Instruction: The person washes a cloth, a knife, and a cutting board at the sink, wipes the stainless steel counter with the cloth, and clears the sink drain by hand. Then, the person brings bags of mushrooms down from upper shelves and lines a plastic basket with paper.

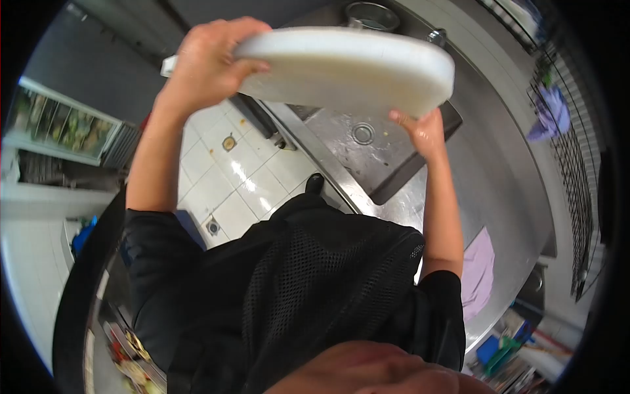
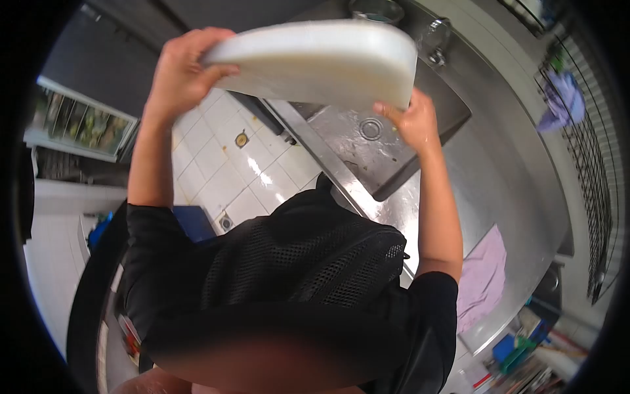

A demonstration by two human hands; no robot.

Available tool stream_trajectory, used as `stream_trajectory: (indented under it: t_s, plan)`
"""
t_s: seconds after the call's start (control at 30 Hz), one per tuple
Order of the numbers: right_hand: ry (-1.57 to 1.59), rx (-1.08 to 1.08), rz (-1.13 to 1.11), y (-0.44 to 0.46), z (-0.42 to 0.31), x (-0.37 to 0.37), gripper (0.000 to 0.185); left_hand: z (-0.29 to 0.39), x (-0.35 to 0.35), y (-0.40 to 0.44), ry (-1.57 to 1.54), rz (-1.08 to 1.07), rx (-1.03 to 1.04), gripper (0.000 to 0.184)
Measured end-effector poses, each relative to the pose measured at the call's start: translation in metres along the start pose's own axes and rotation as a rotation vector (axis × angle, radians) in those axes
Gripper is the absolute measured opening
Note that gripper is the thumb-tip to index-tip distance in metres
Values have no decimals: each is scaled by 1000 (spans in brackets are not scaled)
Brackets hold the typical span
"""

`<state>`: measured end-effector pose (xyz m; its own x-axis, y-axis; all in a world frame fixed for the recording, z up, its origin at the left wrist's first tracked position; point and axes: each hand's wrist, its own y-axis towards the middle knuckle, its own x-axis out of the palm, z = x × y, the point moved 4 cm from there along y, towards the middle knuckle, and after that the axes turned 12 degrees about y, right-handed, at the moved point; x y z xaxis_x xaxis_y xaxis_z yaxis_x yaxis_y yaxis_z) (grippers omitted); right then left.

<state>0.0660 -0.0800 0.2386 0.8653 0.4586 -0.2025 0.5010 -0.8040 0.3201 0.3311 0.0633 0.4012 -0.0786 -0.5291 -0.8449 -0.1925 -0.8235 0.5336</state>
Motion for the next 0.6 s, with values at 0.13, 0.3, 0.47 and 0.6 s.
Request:
stream_trajectory:
  t_s: [0.13,0.3,0.47,0.6]
  plan:
    - [18,17,-231,53,-6,55,50,-15,-52,-45,199,43,-169,30]
    - [-298,-14,-381,42,119,89,55,-43,-77,-131,357,-45,-472,32]
    - [-571,314,-323,-46,210,51,46,-119,-32,-228,344,-309,-978,40]
    - [-672,483,-94,-83,215,29,37,-185,87,-286,445,-598,-1038,42]
